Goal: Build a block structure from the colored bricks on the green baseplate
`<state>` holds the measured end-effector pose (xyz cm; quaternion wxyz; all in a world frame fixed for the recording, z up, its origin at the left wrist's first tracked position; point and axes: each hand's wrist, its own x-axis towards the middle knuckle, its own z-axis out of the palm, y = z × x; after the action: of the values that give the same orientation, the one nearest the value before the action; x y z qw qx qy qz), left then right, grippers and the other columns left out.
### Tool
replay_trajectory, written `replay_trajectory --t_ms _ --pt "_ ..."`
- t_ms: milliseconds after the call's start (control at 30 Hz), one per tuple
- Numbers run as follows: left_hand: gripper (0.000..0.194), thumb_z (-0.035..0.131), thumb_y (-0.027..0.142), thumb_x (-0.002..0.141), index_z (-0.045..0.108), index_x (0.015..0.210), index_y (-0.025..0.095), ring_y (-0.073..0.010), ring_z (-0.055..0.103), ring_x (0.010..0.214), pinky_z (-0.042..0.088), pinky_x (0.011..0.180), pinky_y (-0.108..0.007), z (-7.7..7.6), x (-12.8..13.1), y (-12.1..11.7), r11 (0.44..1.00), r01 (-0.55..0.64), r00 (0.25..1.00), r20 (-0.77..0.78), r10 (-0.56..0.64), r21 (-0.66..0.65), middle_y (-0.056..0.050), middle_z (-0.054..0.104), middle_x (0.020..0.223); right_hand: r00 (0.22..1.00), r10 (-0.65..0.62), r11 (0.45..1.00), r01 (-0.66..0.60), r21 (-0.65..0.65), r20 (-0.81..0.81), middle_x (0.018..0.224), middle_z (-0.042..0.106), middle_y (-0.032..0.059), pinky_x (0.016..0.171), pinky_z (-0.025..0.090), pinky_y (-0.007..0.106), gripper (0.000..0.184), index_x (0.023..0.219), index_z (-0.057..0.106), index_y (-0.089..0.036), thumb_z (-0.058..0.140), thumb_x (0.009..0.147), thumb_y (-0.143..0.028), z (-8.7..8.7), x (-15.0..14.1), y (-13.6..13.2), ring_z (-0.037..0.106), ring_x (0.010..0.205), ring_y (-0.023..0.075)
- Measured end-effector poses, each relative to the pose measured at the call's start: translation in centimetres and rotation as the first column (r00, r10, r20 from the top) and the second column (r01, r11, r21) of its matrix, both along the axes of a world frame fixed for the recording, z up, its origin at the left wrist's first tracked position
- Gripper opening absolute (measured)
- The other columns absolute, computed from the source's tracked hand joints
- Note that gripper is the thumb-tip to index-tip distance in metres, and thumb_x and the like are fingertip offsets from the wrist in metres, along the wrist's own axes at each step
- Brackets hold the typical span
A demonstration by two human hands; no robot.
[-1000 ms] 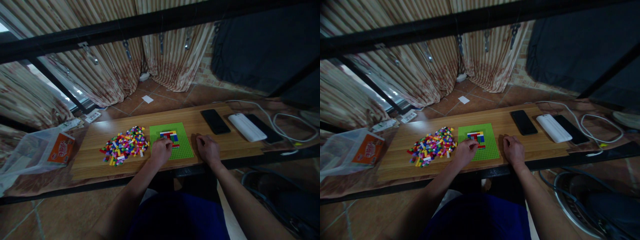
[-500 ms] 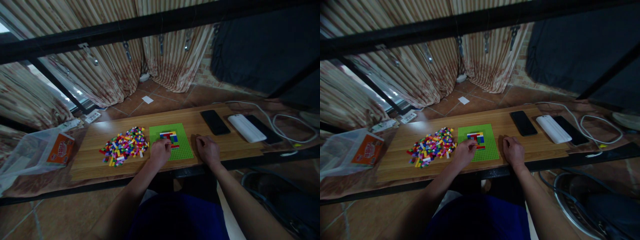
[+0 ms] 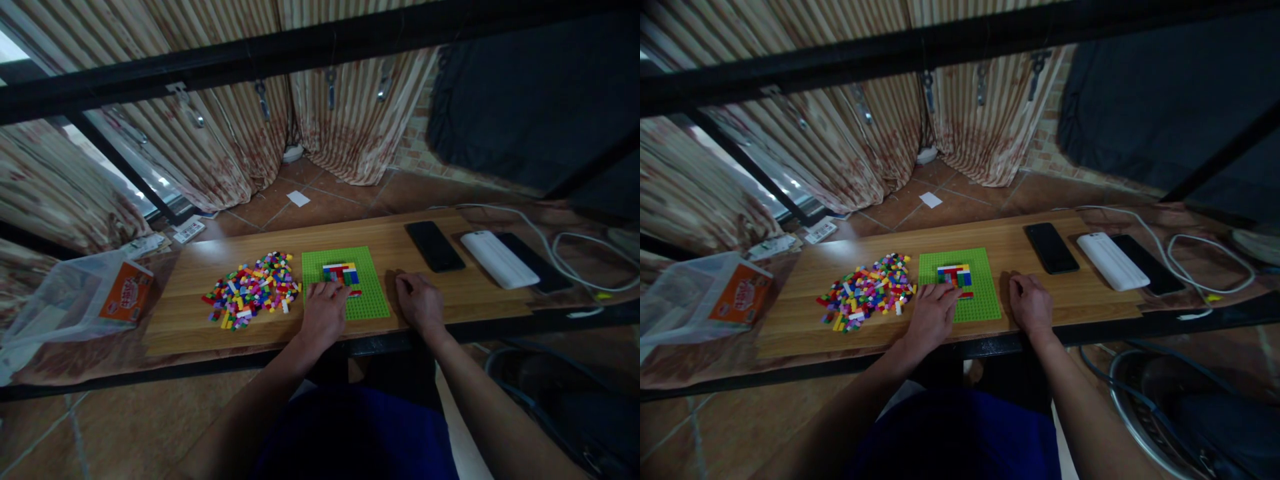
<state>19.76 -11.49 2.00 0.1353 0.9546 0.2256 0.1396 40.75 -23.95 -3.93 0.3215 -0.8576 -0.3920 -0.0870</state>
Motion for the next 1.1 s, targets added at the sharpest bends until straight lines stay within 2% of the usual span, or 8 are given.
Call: replay_trajectory --t_ms 133,267,600,767,900,1100 --pt "0.040 0.046 0.016 0.093 0.059 0.130 0.021 -0.0272 0.050 0.117 0.037 0.102 -0.049 -0.5 -0.2 -0.4 0.997 0.032 0.997 -0.067 -0.028 0.065 -0.010 0.062 0.129 1.000 0.004 1.000 -0.004 -0.004 0.017 0.088 0.070 0.0117 0.069 0.045 0.032 0.038 0.088 0.071 -0.018 0.042 0.095 -0.043 0.1 0.0 0.0 0.063 0.079 0.0225" --pt "0.045 0.047 0.015 0.091 0.055 0.135 0.024 -0.0275 0.048 0.120 0.035 0.104 -0.051 -1.0 -0.3 -0.6 0.998 0.020 0.997 -0.078 -0.015 0.064 -0.010 0.058 0.133 1.000 0.003 1.000 -0.002 -0.008 0.027 0.088 0.070 0.0119 0.067 0.044 0.032 0.040 0.089 0.071 -0.018 0.041 0.095 -0.043 0.0 0.1 -0.1 0.062 0.076 0.0219" --pt "0.044 0.050 0.014 0.088 0.059 0.130 0.026 -0.0262 0.047 0.122 0.036 0.102 -0.046 -1.5 -0.2 -1.2 0.993 -0.073 0.997 0.019 0.075 -0.094 -0.007 0.055 0.137 0.996 0.026 1.000 -0.025 -0.014 0.087 0.090 0.070 0.0140 0.067 0.045 0.034 0.043 0.090 0.070 -0.016 0.040 0.095 -0.046 -0.7 0.4 -0.4 0.063 0.079 0.0251" --pt "0.044 0.052 0.015 0.087 0.060 0.129 0.027 -0.0266 0.047 0.121 0.034 0.105 -0.050 -1.5 -0.2 -1.2 0.992 -0.072 0.996 0.041 0.077 -0.108 -0.006 0.056 0.136 0.993 0.037 0.999 -0.035 -0.014 0.109 0.090 0.071 0.0136 0.064 0.044 0.034 0.042 0.091 0.071 -0.016 0.041 0.094 -0.045 -0.7 0.5 -0.5 0.063 0.075 0.0250" --pt "0.045 0.054 0.014 0.084 0.061 0.126 0.026 -0.0250 0.049 0.119 0.038 0.102 -0.045 -1.6 -0.2 -1.1 0.987 -0.071 0.995 0.064 0.082 -0.146 -0.005 0.059 0.133 0.991 0.035 0.999 -0.034 -0.009 0.129 0.086 0.070 0.0135 0.061 0.042 0.033 0.041 0.090 0.072 -0.015 0.043 0.093 -0.043 -0.7 0.6 -0.5 0.063 0.073 0.0245" --pt "0.049 0.046 0.006 0.086 0.059 0.129 0.024 -0.0218 0.053 0.114 0.043 0.100 -0.040 -1.3 -0.1 -0.6 0.973 -0.093 0.979 0.161 0.129 -0.213 -0.005 0.063 0.129 0.990 0.040 0.999 -0.039 -0.009 0.132 0.085 0.070 0.0139 0.064 0.043 0.032 0.042 0.090 0.071 -0.013 0.042 0.094 -0.044 -0.6 0.5 -0.5 0.062 0.073 0.0234"
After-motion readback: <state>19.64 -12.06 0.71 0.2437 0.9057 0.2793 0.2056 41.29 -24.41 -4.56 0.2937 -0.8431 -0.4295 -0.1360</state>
